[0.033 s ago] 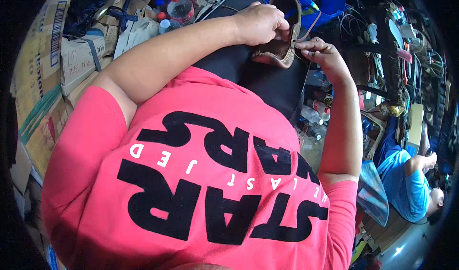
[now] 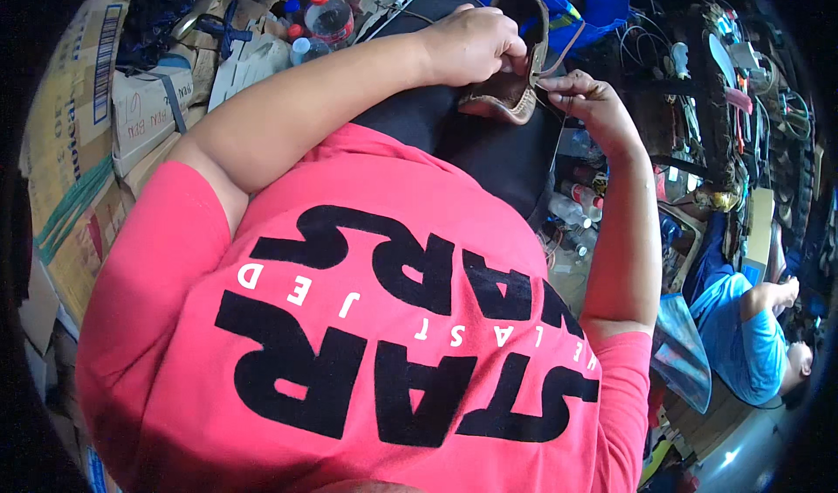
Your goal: Manually threading a leather cord through a shoe upper component.
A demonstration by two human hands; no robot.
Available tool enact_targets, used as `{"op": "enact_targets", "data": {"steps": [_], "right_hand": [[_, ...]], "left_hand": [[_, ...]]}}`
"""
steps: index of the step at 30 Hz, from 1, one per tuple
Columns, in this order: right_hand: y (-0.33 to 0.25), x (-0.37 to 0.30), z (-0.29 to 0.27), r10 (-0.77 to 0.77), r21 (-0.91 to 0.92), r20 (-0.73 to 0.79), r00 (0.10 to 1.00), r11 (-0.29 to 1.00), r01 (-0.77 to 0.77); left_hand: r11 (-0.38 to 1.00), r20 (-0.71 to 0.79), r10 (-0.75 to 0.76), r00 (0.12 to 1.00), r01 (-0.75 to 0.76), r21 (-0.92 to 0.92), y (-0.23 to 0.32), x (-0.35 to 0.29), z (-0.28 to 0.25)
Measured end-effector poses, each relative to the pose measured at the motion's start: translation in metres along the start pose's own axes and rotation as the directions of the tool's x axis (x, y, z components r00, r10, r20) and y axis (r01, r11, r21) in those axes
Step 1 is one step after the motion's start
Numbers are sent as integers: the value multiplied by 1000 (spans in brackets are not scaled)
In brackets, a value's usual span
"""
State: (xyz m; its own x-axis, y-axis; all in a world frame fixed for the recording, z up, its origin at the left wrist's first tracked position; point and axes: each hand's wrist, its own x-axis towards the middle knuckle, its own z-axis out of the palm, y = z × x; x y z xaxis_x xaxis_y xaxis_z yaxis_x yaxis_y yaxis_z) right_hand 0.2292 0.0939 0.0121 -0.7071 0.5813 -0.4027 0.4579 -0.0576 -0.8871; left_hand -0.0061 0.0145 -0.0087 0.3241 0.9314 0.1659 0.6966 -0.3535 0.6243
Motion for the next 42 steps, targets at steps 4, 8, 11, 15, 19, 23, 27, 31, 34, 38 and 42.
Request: {"op": "enact_targets", "data": {"steps": [4, 8, 11, 15, 19, 23, 27, 31, 34, 38, 42], "right_hand": [[-6, -12, 15, -79, -166, -54, 995, 984, 69], [-4, -17, 27, -44, -137, -174, 984, 990, 20], [2, -16, 28, 22, 31, -190, 982, 999, -17], [-5, -21, 27, -111, -162, -188, 976, 983, 80], [-32, -27, 30, -172, -457, -144, 974, 885, 89], [-32, -35, 43, -152, -526, -186, 971, 850, 32], [-6, -32, 49, -140, -235, -275, 951, 969, 75], [12, -24, 35, -34, 45, -247, 969, 998, 46], [14, -15, 20, -16, 131, -171, 985, 991, 39], [10, -3, 5, -10, 58, -62, 998, 998, 14], [11, -6, 6, -36, -42, -85, 996, 999, 33]], "left_hand": [[995, -165, 26, 986, -10, 98, 8, -25, 6], [990, -123, -139, 983, 142, 14, 17, -30, 6], [988, -90, -149, 985, 152, 31, 19, -29, 5], [990, -219, -38, 975, 66, 123, 9, -23, 8], [971, -256, 104, 961, -42, 235, 16, -20, -4], [981, -218, 79, 973, -36, 192, 26, -35, 3], [995, -133, -79, 988, 86, 48, 22, -34, 11], [991, 33, -135, 990, 135, -15, 18, -16, 6], [997, 65, -81, 995, 80, 20, 6, -1, 3], [998, 49, -47, 998, 45, 43, -5, 18, 3], [996, 27, 25, 999, -27, 89, -4, 3, 5]]}}
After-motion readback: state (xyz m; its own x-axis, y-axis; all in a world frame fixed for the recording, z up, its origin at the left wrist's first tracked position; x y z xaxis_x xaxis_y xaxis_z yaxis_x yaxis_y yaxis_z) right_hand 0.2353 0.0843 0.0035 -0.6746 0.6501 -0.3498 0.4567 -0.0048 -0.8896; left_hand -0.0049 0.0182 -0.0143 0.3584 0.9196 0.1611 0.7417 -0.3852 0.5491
